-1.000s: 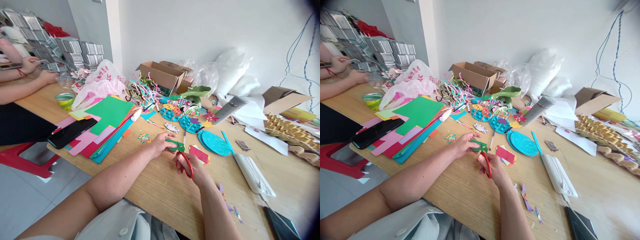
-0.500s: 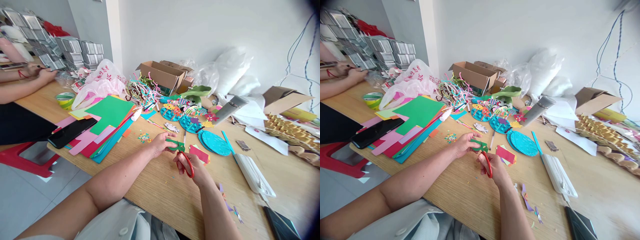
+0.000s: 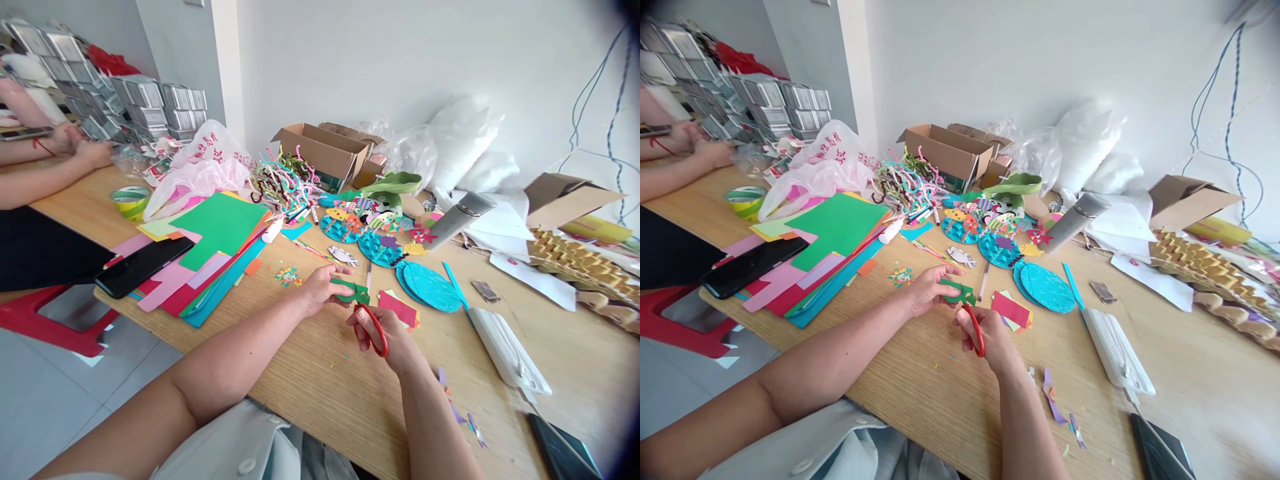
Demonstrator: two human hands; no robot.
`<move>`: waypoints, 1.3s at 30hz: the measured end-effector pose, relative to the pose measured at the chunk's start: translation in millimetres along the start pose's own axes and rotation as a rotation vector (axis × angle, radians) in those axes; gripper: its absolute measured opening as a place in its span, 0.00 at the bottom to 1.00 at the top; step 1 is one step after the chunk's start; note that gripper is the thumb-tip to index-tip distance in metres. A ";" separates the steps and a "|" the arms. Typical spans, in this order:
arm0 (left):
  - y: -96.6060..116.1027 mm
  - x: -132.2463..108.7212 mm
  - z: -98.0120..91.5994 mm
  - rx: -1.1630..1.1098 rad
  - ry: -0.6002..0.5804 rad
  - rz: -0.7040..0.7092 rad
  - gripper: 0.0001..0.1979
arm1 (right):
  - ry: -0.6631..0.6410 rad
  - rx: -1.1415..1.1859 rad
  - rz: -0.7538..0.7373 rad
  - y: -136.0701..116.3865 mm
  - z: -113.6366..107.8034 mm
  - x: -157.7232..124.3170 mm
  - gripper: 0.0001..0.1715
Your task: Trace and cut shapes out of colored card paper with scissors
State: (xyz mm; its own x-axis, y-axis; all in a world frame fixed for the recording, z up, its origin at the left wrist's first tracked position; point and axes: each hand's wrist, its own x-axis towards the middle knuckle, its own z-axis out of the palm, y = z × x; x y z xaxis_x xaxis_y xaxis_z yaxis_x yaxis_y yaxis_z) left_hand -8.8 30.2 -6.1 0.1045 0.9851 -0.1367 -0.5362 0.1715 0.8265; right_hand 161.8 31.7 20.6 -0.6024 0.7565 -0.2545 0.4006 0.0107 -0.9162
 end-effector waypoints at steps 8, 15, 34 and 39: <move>-1.9 1.4 -0.7 -0.008 0.006 0.005 0.25 | -0.006 -0.008 -0.008 3.0 -0.6 0.6 0.25; -1.0 0.5 -0.2 0.000 0.001 0.001 0.27 | -0.018 -0.010 -0.012 0.8 -0.8 0.2 0.28; 0.4 -1.3 0.9 0.028 0.009 0.003 0.26 | -0.024 -0.050 0.011 -0.3 -2.0 -0.5 0.24; -0.5 -0.8 0.1 0.021 -0.001 0.006 0.27 | -0.021 -0.041 0.016 -1.7 -1.8 -1.0 0.26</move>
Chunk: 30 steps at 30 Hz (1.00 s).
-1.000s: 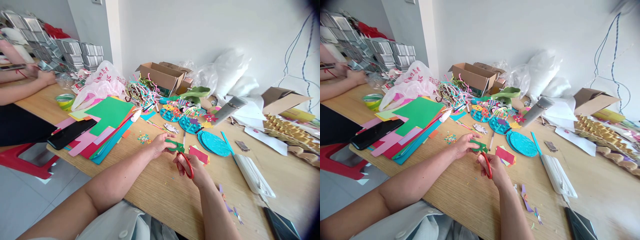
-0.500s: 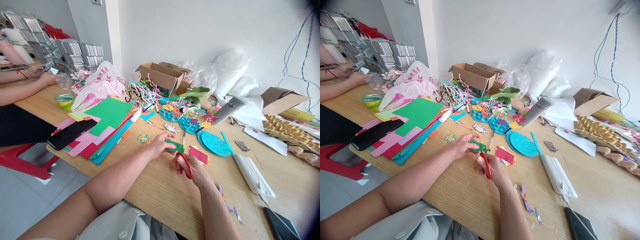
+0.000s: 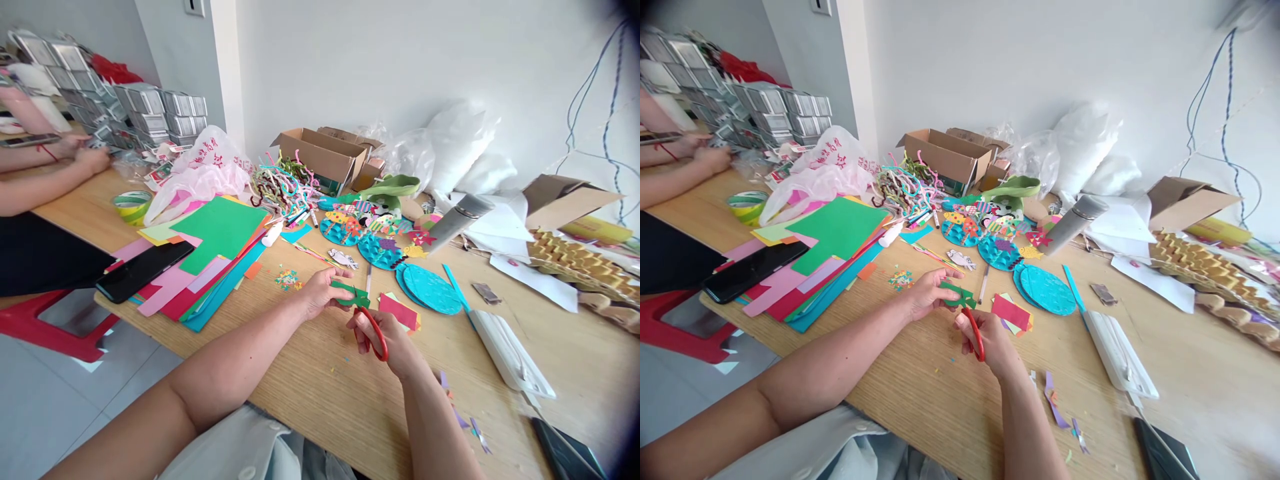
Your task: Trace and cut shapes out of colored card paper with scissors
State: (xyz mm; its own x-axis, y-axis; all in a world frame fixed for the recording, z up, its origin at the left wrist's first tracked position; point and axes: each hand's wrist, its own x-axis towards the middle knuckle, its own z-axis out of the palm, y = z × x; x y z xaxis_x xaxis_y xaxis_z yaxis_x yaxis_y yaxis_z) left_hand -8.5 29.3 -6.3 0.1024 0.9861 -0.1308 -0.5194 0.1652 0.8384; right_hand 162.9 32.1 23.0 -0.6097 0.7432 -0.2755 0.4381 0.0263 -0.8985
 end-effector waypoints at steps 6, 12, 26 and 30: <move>1.8 -0.9 1.3 0.000 -0.005 -0.007 0.27 | -0.007 0.017 -0.016 -0.4 -0.3 -0.4 0.27; 2.0 -1.3 1.5 0.005 -0.005 -0.010 0.26 | -0.008 0.005 -0.015 -0.1 -0.6 -0.5 0.25; 1.4 -0.9 1.1 0.005 0.000 -0.010 0.27 | -0.006 0.003 -0.028 4.6 -0.5 1.5 0.24; 0.8 -0.3 0.7 0.011 -0.010 -0.006 0.27 | 0.003 -0.001 -0.017 4.0 -0.6 0.7 0.25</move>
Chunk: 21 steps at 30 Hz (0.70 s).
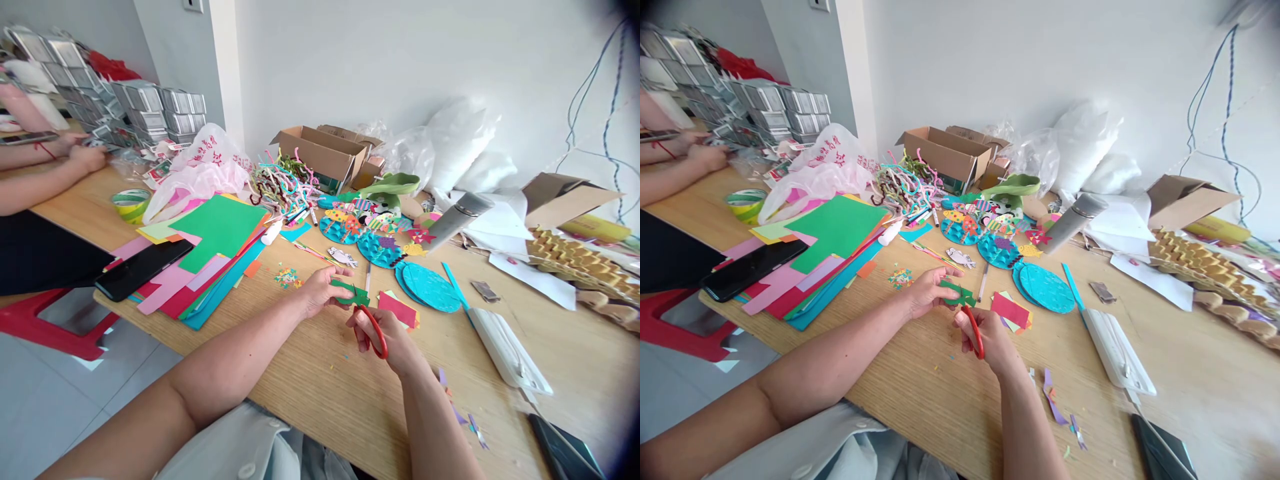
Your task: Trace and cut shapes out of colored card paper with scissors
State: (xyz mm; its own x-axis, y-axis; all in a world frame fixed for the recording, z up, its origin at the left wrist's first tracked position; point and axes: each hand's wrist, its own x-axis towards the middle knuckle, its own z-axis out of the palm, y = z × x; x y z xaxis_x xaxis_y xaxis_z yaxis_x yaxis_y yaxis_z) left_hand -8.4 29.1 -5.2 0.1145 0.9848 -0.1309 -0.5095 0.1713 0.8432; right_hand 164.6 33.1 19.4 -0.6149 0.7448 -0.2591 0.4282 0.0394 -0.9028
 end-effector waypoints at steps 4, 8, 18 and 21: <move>-0.5 0.5 -0.7 -0.001 -0.005 -0.001 0.27 | -0.005 -0.006 0.001 0.2 -0.5 -0.5 0.25; -1.0 0.8 -1.4 -0.003 -0.014 0.005 0.27 | 0.000 -0.015 0.002 0.7 -1.2 -0.2 0.24; -1.0 0.8 -1.0 -0.029 -0.013 0.005 0.26 | 0.004 0.027 -0.015 1.6 -0.3 0.7 0.22; -0.6 -0.5 1.1 -0.029 -0.007 0.011 0.24 | 0.018 0.023 -0.013 3.0 0.2 2.7 0.21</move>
